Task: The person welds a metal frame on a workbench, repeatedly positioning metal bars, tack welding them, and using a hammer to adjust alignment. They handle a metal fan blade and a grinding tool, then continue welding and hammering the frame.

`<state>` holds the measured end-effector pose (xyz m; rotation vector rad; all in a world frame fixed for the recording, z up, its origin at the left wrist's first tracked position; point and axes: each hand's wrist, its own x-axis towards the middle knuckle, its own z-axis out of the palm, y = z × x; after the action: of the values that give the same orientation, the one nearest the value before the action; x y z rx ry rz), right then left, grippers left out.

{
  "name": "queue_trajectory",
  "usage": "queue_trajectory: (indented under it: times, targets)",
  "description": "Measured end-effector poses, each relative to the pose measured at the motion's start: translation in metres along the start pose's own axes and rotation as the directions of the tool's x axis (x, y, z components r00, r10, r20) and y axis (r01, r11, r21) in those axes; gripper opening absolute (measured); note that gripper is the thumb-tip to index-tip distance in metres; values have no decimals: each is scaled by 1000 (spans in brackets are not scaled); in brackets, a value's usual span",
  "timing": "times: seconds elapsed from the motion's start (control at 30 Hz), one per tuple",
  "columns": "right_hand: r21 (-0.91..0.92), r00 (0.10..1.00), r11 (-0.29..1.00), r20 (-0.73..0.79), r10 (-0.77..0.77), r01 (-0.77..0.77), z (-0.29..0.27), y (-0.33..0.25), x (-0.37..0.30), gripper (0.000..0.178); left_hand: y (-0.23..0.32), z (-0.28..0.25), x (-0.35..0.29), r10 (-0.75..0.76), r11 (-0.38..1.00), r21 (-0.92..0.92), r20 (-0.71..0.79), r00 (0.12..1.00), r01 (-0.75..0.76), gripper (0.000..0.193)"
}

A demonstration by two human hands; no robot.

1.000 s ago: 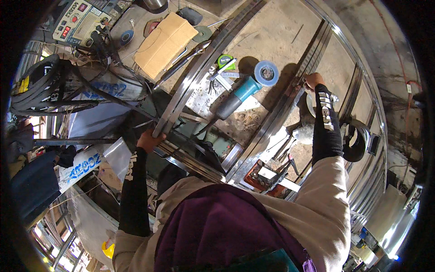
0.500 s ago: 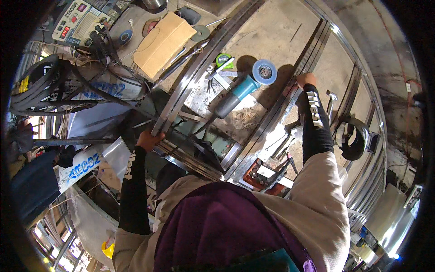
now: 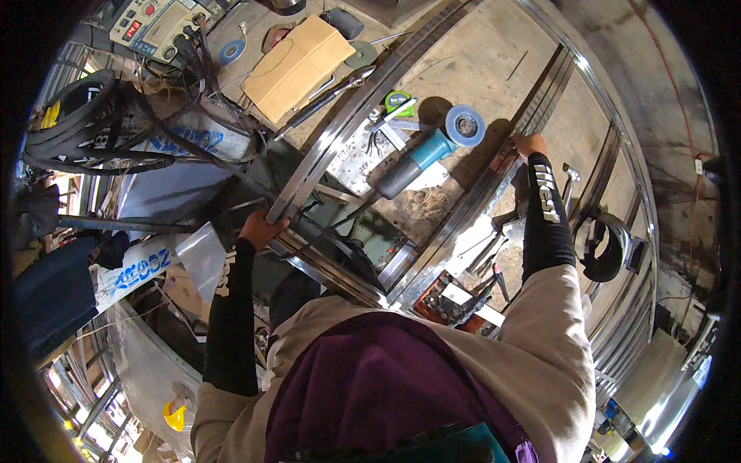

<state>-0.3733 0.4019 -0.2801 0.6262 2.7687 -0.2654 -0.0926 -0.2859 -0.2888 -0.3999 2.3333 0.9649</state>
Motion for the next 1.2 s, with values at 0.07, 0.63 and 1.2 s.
queue_trajectory:
  times: [0.07, 0.63, 1.2]
  targets:
    - [42, 994, 998, 104, 33, -38, 0, 3, -1, 49, 30, -8, -9, -57, 997, 59, -5, 998, 57, 65]
    - [259, 955, 965, 296, -31, -49, -29, -22, -11, 23, 14, -7, -1, -49, 997, -61, 84, 995, 54, 62]
    - [44, 920, 937, 178, -349, 346, -29, -5, 2, 48, 15, -8, 4, -53, 996, -64, 98, 994, 59, 65]
